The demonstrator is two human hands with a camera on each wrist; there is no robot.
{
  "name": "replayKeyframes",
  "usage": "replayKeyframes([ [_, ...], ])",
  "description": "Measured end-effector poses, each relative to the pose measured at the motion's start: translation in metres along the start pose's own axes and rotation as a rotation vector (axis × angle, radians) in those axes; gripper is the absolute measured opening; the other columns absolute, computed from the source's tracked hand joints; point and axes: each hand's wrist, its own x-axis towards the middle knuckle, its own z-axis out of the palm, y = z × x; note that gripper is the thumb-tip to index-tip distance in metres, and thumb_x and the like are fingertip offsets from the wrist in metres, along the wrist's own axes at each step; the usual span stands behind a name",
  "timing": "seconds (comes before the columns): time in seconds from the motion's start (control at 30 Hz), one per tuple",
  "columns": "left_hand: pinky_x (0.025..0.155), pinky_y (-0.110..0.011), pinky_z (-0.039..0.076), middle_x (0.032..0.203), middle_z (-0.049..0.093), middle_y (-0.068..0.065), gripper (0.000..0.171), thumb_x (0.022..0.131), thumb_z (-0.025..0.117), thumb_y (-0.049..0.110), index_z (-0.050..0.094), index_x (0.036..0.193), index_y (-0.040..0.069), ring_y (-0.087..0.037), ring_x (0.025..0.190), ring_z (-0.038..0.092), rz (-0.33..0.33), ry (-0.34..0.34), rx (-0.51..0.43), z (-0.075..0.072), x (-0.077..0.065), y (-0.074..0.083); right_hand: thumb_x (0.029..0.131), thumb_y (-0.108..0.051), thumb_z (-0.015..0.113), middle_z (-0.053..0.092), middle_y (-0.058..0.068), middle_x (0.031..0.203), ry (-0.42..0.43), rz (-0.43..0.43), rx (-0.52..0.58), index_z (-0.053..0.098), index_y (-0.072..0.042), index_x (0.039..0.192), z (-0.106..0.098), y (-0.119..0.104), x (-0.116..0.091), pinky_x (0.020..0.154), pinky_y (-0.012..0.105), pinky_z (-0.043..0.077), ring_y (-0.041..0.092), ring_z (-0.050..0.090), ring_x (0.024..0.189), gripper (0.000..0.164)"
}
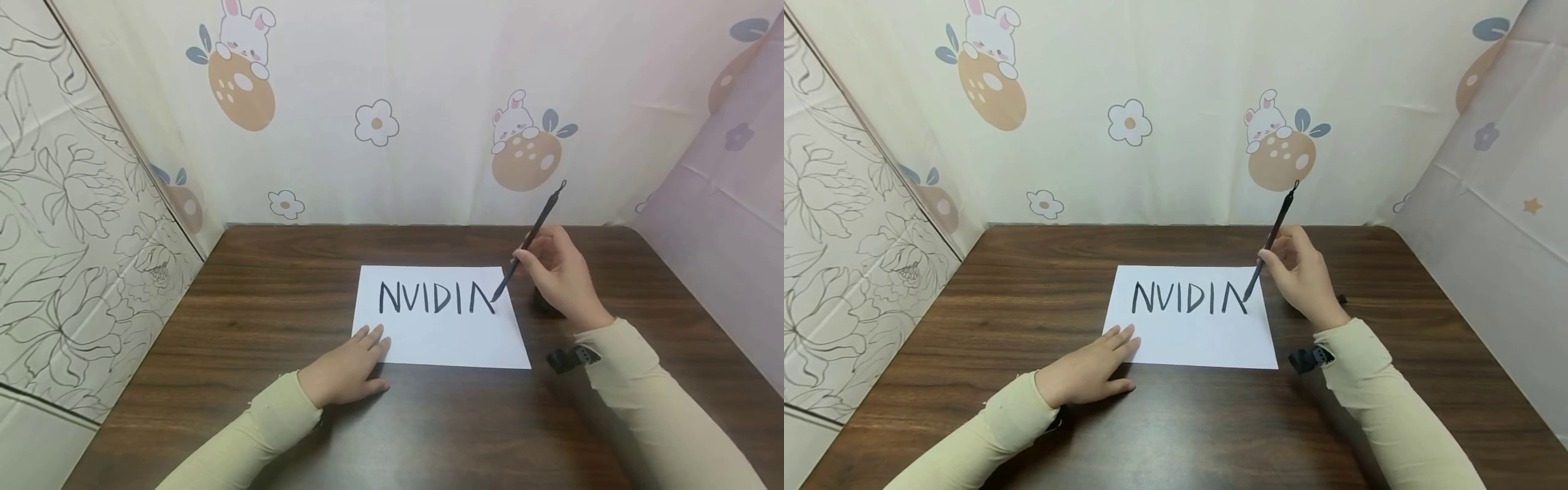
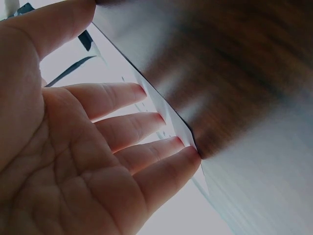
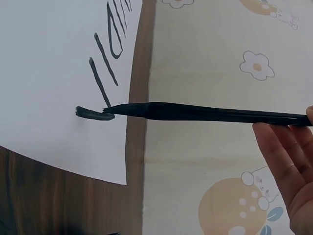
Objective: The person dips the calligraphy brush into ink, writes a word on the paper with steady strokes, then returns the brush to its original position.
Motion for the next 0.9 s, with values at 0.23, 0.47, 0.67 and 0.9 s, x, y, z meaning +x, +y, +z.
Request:
replayKeyframes([
  [0.23, 0.119, -0.047, 0.030, 0.159, 0.029, -0.019, 0.071, 0.093, 0.063, 0.042, 0.040, 0.149, 0.004, -0.041, 0.147, 0.027, 0.001, -0.002, -0.006, -0.001, -0.001, 0.000, 0.090, 0.007, 0.063, 0.061, 0.001, 0.092, 0.032, 0.046, 0.106, 0.045, 0.005, 0.116, 0.010, 0.000, 0.007, 0.066, 0.018, 0.058, 0.000, 0.066, 0.071, 0.032],
  [0.47, 0.119, -0.047, 0.030, 0.159, 0.030, -0.019, 0.071, 0.093, 0.063, 0.041, 0.040, 0.148, 0.003, -0.041, 0.147, 0.027, 0.000, -0.005, -0.006, -0.002, -0.001, 0.001, 0.093, -0.002, 0.063, 0.062, 0.017, 0.095, 0.035, 0.072, 0.170, 0.047, -0.008, 0.116, 0.017, 0.009, 0.010, 0.066, 0.020, 0.059, 0.007, 0.068, 0.074, 0.029],
  [0.67, 0.119, -0.047, 0.030, 0.159, 0.030, -0.020, 0.071, 0.093, 0.063, 0.041, 0.040, 0.148, 0.003, -0.041, 0.147, 0.027, 0.001, -0.007, -0.004, -0.002, -0.001, 0.002, 0.093, -0.009, 0.065, 0.062, 0.014, 0.096, 0.035, 0.091, 0.159, 0.047, -0.013, 0.117, 0.020, 0.016, 0.010, 0.066, 0.020, 0.059, 0.009, 0.069, 0.073, 0.030],
  [0.9, 0.119, -0.047, 0.030, 0.159, 0.030, -0.020, 0.070, 0.093, 0.063, 0.041, 0.041, 0.148, 0.003, -0.042, 0.146, 0.028, 0.001, -0.006, -0.006, -0.003, -0.001, 0.002, 0.093, -0.010, 0.065, 0.061, 0.013, 0.095, 0.032, 0.113, 0.134, 0.046, -0.005, 0.118, 0.021, 0.017, 0.009, 0.066, 0.021, 0.059, 0.006, 0.067, 0.071, 0.032],
])
